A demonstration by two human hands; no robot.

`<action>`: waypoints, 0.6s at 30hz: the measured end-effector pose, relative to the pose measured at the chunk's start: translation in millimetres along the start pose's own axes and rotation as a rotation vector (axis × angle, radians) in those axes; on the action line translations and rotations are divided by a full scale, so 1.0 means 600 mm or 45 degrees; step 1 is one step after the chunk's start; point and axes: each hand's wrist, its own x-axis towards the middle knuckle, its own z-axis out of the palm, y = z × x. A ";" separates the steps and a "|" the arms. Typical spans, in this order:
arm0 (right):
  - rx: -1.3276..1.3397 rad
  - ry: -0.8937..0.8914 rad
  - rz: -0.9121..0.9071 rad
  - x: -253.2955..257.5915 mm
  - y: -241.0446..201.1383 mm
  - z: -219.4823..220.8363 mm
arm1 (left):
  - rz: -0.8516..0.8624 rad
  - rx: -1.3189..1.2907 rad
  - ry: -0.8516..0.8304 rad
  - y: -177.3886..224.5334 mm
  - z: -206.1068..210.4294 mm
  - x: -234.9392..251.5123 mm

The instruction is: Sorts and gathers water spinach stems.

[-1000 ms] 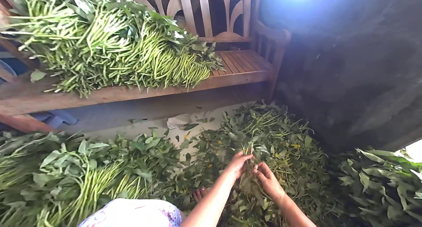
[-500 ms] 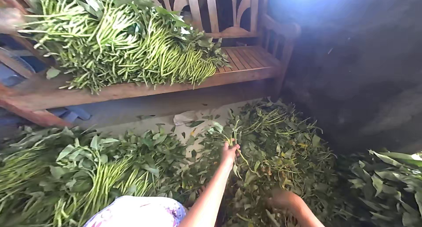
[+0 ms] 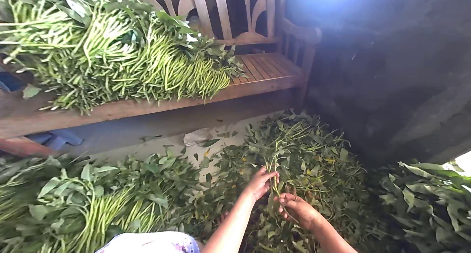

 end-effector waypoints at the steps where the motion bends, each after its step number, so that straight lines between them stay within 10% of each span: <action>1: 0.063 -0.086 0.032 -0.001 0.002 0.002 | -0.002 -0.022 -0.033 -0.003 -0.002 0.001; 5: 0.171 -0.020 -0.062 0.010 0.011 0.033 | 0.013 -0.082 0.166 -0.010 -0.003 0.012; 8: -0.418 0.348 -0.066 0.022 0.013 0.043 | -0.096 -0.078 0.538 -0.024 -0.005 0.023; 13: -1.160 0.306 0.065 0.029 0.033 0.043 | -0.225 0.093 0.780 -0.051 -0.029 0.031; 18: -0.508 0.343 0.198 0.022 0.037 0.027 | -0.191 0.201 0.760 -0.047 -0.020 0.041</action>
